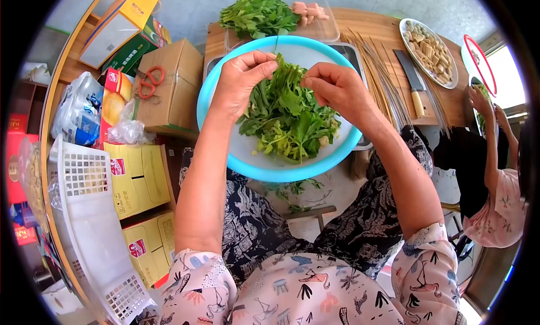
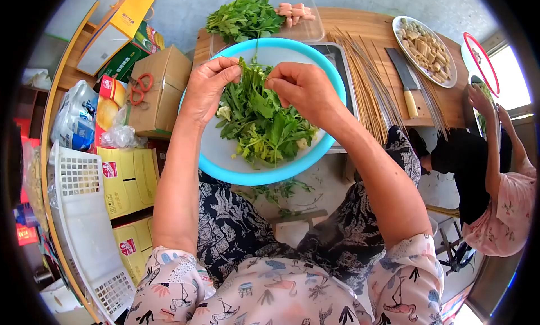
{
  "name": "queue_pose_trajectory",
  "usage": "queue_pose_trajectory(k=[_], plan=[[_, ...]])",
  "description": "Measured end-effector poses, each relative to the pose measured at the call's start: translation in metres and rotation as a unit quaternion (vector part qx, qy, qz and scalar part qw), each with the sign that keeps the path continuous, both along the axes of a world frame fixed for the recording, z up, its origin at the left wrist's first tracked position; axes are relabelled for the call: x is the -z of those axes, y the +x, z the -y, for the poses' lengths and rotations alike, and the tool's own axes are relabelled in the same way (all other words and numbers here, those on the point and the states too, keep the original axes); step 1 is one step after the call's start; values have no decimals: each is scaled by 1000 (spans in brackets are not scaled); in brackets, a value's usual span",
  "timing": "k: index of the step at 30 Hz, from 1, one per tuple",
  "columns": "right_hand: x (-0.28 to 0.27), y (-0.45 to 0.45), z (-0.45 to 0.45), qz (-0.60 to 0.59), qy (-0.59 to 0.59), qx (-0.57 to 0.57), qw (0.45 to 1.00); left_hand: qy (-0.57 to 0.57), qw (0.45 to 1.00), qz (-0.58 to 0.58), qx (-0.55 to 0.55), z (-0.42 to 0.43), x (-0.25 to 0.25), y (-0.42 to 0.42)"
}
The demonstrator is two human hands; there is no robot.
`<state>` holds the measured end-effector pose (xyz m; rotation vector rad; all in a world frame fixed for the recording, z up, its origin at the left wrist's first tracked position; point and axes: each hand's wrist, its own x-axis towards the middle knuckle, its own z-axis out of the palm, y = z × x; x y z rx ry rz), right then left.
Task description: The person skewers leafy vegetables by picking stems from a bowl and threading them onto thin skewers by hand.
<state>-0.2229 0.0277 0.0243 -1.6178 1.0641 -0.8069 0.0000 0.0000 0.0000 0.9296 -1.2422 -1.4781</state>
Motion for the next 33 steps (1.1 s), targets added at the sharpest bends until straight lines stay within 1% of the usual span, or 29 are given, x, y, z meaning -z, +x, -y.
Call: queue_pose_trajectory(k=[6, 8, 9, 11, 12, 13, 15, 16, 17, 19, 21, 23, 24, 25, 27, 28, 29, 31, 32, 33], plan=[[0, 0, -1, 30, 17, 4, 999, -17, 1000, 26, -3, -4, -5, -7], [-1, -4, 3, 59, 17, 13, 998, -50, 998, 9, -37, -4, -8, -11], [-3, -7, 5, 74, 31, 24, 996, -47, 998, 8, -37, -2, -8, -10], [-12, -13, 7, 85, 15, 61, 994, -84, 991, 25, -99, 5, -4, -3], [-14, -19, 10, 92, 6, 64, 994, -83, 989, 57, -110, 6, -3, 0], [-13, -22, 12, 126, 5, 76, 989, -81, 989, 57, -109, 6, -2, 2], [-15, -27, 12, 138, -14, 106, 985, -98, 977, 174, -68, 6, 0, 4], [-18, -29, 12, 151, -14, 118, 981, -81, 971, 215, -64, 3, 0, 0], [-18, -31, 12, 152, -13, 120, 981, -80, 971, 215, -62, 3, 2, -2], [-17, -37, 15, 173, -35, 144, 974, -78, 969, 234, -13, 3, 10, -6], [-16, -42, 15, 181, -37, 146, 972, -62, 968, 241, 4, 5, 17, -12], [-14, -46, 16, 188, -40, 145, 971, -77, 940, 328, 53, 9, 23, -19], [-14, -45, 15, 187, -36, 152, 970, -58, 915, 387, 101, 10, 21, -23], [-15, -46, 14, 186, -36, 156, 969, -59, 915, 386, 104, 9, 25, -26], [-15, -48, 12, 183, -27, 156, 970, -195, 831, 509, 113, 5, 40, -30], [-15, -48, 11, 183, -27, 158, 970, -175, 806, 553, 114, 3, 46, -30], [-16, -49, 10, 182, -25, 157, 970, -177, 806, 553, 116, 3, 51, -30], [-16, -51, 9, 179, -22, 155, 971, -152, 772, 608, 104, 4, 59, -28], [-15, -52, 9, 180, -29, 150, 972, -157, 784, 592, 102, 9, 68, -25], [-16, -54, 8, 180, -29, 153, 971, -158, 784, 592, 104, 10, 63, -25]])
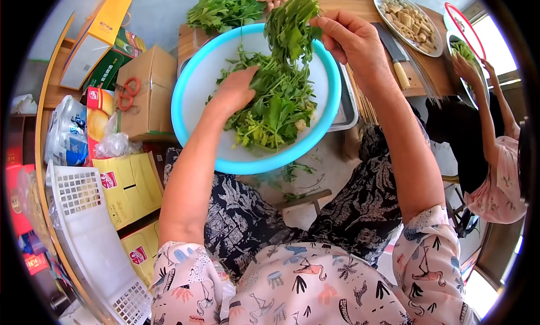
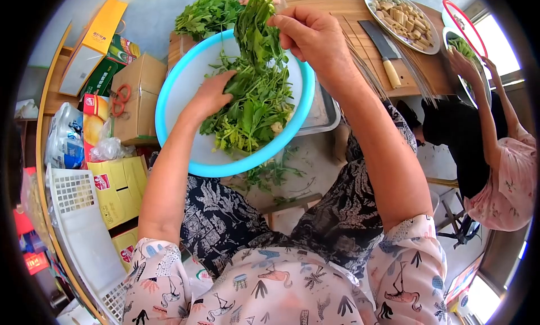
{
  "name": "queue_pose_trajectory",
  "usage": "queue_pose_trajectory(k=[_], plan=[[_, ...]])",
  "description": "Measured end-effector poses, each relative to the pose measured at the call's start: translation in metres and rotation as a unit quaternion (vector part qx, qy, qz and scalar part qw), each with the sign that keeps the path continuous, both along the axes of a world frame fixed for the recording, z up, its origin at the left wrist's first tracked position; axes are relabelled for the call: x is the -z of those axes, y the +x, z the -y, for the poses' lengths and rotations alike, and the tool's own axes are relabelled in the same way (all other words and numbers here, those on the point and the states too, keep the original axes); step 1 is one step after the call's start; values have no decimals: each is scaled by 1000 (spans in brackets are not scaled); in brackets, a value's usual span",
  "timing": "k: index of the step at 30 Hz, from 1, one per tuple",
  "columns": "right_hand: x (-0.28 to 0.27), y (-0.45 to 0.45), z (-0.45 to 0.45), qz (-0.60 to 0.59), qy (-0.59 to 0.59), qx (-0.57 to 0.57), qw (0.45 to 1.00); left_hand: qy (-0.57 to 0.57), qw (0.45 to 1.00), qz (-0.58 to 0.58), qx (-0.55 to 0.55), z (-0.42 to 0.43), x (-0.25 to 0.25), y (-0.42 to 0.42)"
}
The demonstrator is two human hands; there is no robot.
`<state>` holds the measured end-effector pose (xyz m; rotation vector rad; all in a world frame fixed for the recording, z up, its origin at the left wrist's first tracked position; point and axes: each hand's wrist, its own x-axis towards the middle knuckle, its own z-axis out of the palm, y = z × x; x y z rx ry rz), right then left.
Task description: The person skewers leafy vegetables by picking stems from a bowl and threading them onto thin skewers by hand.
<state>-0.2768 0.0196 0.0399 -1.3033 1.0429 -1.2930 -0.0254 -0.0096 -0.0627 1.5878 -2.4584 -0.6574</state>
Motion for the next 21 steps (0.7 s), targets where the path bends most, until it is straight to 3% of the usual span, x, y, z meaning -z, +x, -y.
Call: queue_pose_trajectory(k=[4, 6, 10, 12, 16, 21], plan=[[0, -6, -1, -16, -13, 13, 1000, 77, 991, -84, -70, 4, -37, 8], [-1, -8, -1, -11, -19, 17, 1000, 151, 951, -258, -81, 3, -48, 21], [-1, -10, -1, -15, -9, 31, 999, 221, 939, -254, -67, -7, -49, 44], [0, -9, -2, -14, -7, 31, 999, 85, 994, -53, -34, -10, -49, 48], [-3, -7, -4, -27, -13, 27, 999, 38, 991, -101, -86, -5, -50, 43], [3, -4, 1, -23, -25, 3, 999, 36, 991, -120, -56, 2, -37, 19]])
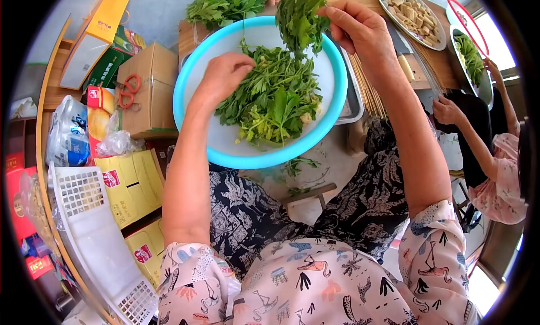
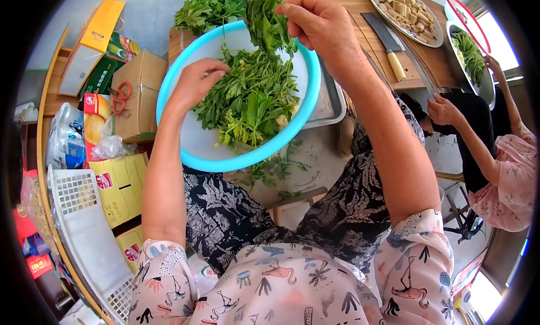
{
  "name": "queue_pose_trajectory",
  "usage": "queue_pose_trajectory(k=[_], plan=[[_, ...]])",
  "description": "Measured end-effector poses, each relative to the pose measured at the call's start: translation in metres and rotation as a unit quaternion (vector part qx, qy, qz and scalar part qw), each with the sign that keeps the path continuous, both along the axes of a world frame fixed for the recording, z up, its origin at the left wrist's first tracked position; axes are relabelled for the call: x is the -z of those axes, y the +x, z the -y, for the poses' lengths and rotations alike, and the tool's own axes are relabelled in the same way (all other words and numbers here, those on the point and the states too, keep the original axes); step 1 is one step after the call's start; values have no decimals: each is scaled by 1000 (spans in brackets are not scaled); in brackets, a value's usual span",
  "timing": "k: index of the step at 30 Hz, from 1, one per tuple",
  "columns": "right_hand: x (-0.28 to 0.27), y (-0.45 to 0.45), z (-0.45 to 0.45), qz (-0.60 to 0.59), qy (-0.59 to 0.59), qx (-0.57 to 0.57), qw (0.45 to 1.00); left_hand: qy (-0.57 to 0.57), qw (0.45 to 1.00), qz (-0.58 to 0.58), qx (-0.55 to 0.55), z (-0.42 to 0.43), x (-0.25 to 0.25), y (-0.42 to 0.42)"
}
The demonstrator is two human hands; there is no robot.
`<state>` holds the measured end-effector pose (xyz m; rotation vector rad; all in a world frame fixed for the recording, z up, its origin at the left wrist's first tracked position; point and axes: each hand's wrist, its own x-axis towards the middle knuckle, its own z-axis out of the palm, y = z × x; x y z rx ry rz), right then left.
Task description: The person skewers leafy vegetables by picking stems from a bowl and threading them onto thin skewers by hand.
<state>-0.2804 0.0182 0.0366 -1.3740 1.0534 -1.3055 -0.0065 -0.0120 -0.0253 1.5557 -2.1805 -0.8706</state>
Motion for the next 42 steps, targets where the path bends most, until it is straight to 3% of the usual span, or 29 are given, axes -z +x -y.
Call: queue_pose_trajectory(k=[2, 3, 5, 6, 10, 12, 13, 16, 24, 26, 31, 34, 42], plan=[[0, 3, 1, -1, -1, -2, 1000, -47, 993, -29, 104, 2, 13, -11], [0, 4, 1, -1, -3, -4, 1000, -47, 993, -31, 104, 2, 22, -16], [0, 5, 1, -4, 1, -5, 1000, -156, 972, 41, 170, 0, 39, -22], [0, 6, 1, -6, 5, -7, 1000, -134, 974, 94, 157, -4, 40, -25], [-3, 8, -2, -11, 18, 6, 1000, -96, 982, 120, 110, 2, 20, -23], [-1, 6, -1, 2, 14, -2, 1000, -20, 999, -27, 0, 5, 5, -16], [-1, 5, -1, 3, 12, -2, 1000, -21, 999, -26, 0, 7, 4, -12], [0, 3, -1, -6, 6, 4, 1000, -11, 970, -226, -85, 4, -6, -4], [3, 8, 0, -6, 26, -4, 1000, 56, 917, -392, -43, -17, -31, 7], [3, 12, 1, -12, 26, 1, 1000, 30, 881, -472, -37, -23, -35, 6], [3, 17, 2, -38, 43, -8, 998, 30, 844, -530, -81, -14, -40, 7], [3, 18, 2, -35, 59, -28, 997, 56, 789, -598, -129, -11, -38, 13], [-3, 38, -8, -60, 75, -92, 991, 50, 758, -632, -154, -8, -35, 25]])
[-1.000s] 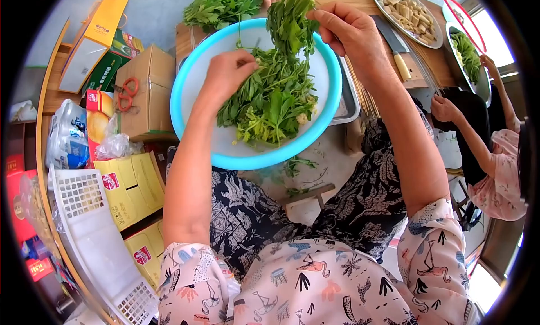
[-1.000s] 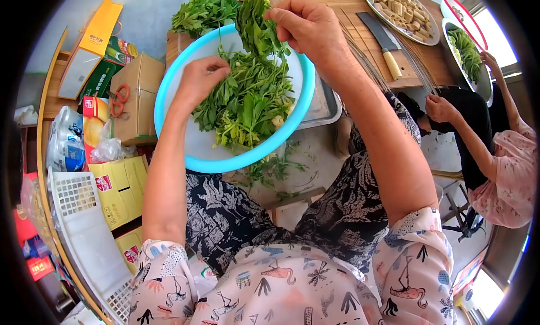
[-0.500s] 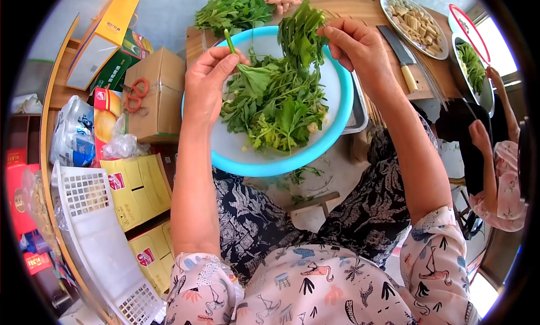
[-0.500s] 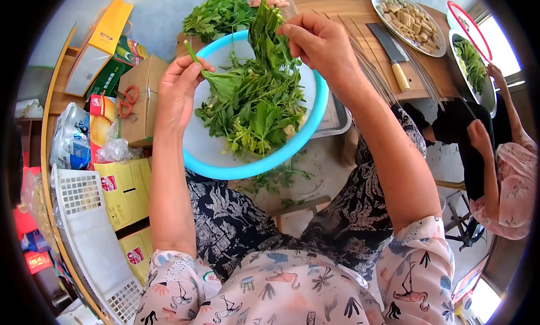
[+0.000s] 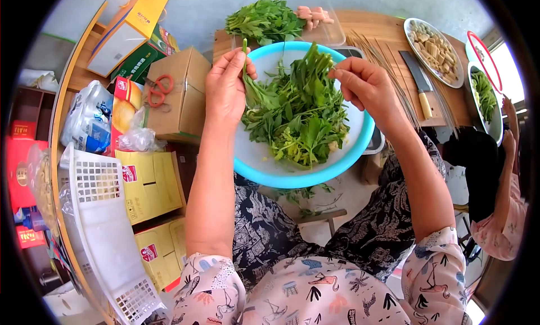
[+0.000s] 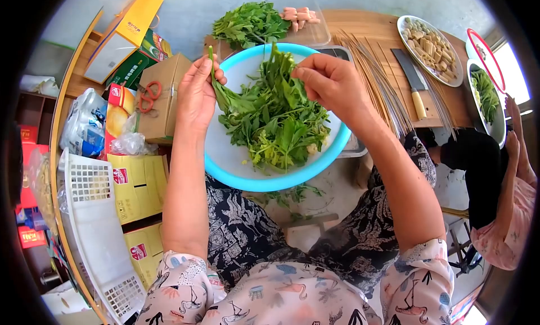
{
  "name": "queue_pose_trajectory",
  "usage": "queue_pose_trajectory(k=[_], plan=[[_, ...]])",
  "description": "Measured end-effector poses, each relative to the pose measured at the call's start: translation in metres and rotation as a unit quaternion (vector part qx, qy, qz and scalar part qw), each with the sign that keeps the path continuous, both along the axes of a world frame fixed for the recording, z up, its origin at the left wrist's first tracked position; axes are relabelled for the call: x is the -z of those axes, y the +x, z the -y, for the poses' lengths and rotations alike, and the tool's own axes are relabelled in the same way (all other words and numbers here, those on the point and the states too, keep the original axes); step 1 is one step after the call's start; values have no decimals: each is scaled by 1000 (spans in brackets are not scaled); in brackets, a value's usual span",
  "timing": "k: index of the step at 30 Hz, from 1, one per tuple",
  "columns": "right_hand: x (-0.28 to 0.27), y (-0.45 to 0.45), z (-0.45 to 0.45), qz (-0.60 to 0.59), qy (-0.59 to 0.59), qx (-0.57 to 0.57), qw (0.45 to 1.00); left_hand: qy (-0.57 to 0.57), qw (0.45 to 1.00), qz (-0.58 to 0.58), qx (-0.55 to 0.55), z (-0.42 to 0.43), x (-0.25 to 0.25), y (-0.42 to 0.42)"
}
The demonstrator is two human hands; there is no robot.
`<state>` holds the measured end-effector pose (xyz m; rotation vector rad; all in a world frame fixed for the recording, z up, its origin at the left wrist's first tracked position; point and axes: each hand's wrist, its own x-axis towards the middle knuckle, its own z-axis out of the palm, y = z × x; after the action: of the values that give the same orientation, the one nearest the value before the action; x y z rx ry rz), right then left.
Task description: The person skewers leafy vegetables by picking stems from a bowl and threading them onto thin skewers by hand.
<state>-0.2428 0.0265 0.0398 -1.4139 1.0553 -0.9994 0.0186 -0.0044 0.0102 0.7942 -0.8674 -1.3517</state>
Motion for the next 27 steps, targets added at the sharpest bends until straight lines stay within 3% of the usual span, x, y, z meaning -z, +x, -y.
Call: queue_pose_trajectory(k=[8, 27], plan=[[1, 23, -9, -14, 5, -59, 998, 11, 999, -28, 26, 0, -1, 1], [5, 42, -4, -36, -2, -63, 997, 1, 999, -33, 39, -2, -3, -2]])
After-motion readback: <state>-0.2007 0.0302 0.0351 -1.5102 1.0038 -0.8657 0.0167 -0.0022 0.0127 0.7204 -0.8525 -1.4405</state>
